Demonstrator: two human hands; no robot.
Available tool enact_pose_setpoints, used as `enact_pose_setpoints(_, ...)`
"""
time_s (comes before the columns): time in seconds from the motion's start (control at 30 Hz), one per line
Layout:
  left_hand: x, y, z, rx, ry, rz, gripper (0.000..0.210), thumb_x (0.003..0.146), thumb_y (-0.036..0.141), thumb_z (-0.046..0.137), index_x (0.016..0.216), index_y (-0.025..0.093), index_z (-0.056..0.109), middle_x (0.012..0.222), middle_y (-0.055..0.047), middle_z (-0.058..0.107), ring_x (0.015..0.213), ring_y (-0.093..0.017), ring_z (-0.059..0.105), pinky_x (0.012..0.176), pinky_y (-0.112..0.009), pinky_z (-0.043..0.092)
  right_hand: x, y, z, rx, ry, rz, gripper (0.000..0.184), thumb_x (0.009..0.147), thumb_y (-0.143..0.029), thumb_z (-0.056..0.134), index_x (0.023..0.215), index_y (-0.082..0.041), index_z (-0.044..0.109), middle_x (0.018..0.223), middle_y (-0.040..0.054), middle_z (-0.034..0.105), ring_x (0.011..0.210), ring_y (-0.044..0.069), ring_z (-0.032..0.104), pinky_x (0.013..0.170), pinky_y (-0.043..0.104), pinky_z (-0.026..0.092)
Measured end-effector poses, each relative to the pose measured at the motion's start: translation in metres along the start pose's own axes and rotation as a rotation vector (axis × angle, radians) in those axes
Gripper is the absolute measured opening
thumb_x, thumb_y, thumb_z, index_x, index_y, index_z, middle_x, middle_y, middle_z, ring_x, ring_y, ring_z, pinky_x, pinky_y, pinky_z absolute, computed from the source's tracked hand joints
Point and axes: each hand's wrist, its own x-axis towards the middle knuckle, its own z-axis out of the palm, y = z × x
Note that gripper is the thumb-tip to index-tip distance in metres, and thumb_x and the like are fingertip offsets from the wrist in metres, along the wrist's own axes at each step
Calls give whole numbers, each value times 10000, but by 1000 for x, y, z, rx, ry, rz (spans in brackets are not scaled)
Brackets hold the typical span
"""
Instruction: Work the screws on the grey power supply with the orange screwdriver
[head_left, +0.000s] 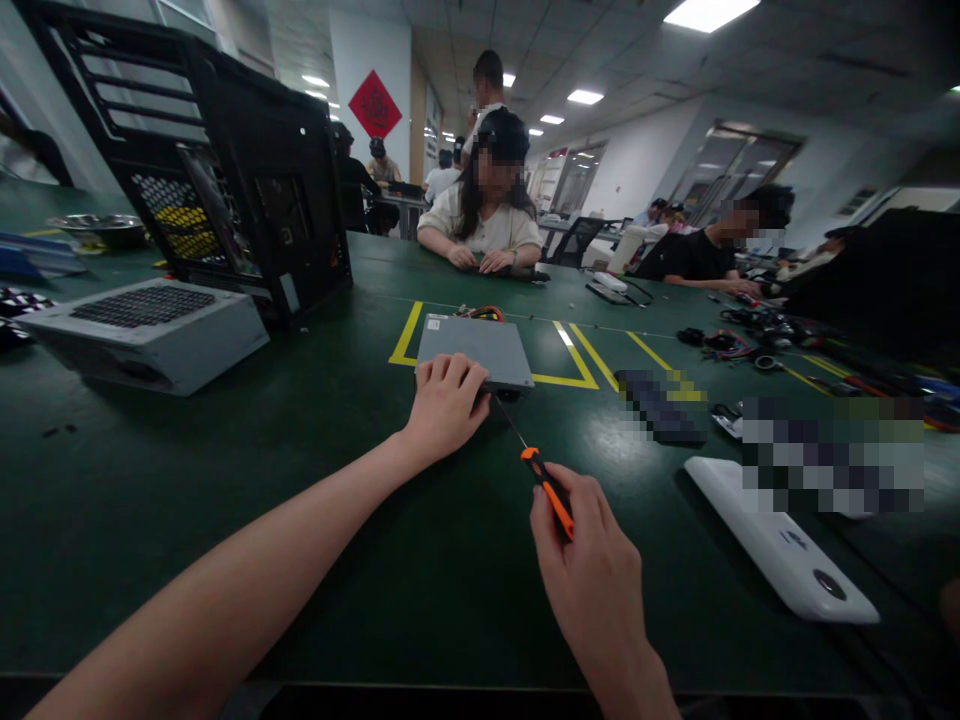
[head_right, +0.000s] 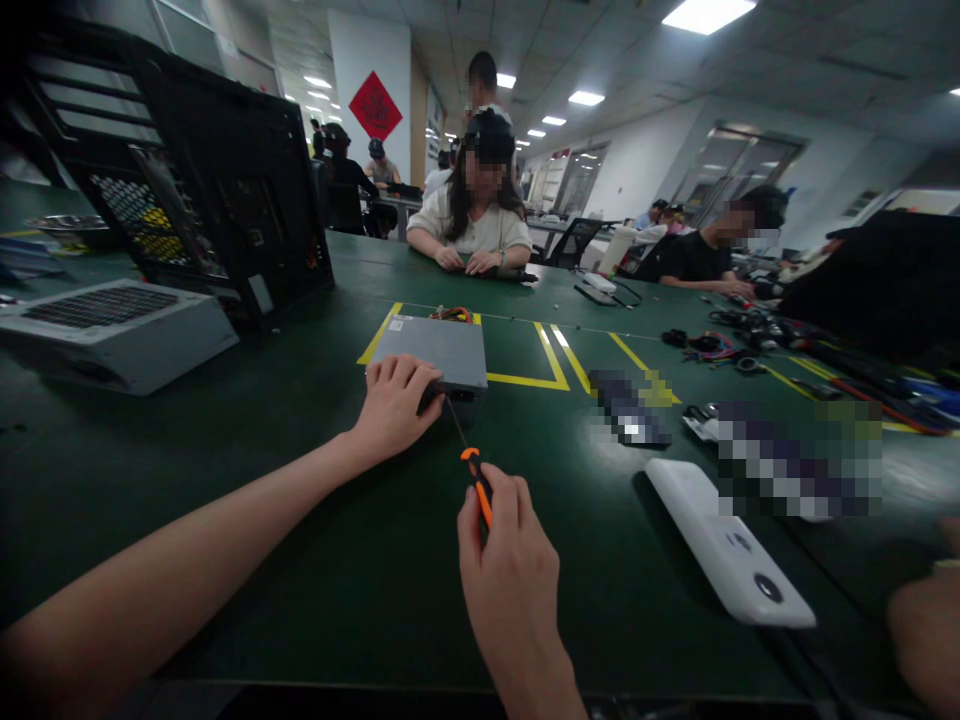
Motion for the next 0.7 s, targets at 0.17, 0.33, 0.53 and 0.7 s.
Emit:
enact_pose_setpoints(0.17, 0, -5, -7, -95, 51, 36, 274, 808, 248, 441, 1067, 176, 497, 1069, -100, 477, 983, -238, 412, 824, -387, 325, -10, 11, -2, 67, 130, 92, 207, 838, -273, 435, 1010, -171, 489, 880, 55, 588, 755, 150, 602, 624, 252, 492)
enact_pose_setpoints(0.33, 9, -11, -29, -65, -219, 368, 212, 845, 249, 389, 931, 154, 558, 912, -69, 540, 819, -178, 501, 718, -313, 386, -16, 20, -4, 132, 287, 132, 221, 780, -288, 542, 973, -185, 514, 859, 35, 567, 736, 149, 577, 660, 280, 491)
enact_pose_setpoints(0.53, 6, -9, -27, 165, -523, 429, 189, 801, 106, 435, 893, 132, 598, 909, -94, 578, 739, -168, 564, 560, -251, 393, -15, 17, -10, 233, 340, 33, 185, 765, -179, 550, 949, -182, 550, 919, 55, 556, 843, 170, 550, 725, 331, 485)
enact_pose_setpoints(0.7, 1, 0, -20, 228, -589, 438, 253, 779, 48, 436, 970, 111, 588, 1004, -139, 572, 822, -226, 573, 585, -286, 436, -18, 17, -8, 325, 420, 56, 230, 744, -154, 575, 970, -187, 543, 940, 52, 582, 868, 179, 570, 732, 348, 502)
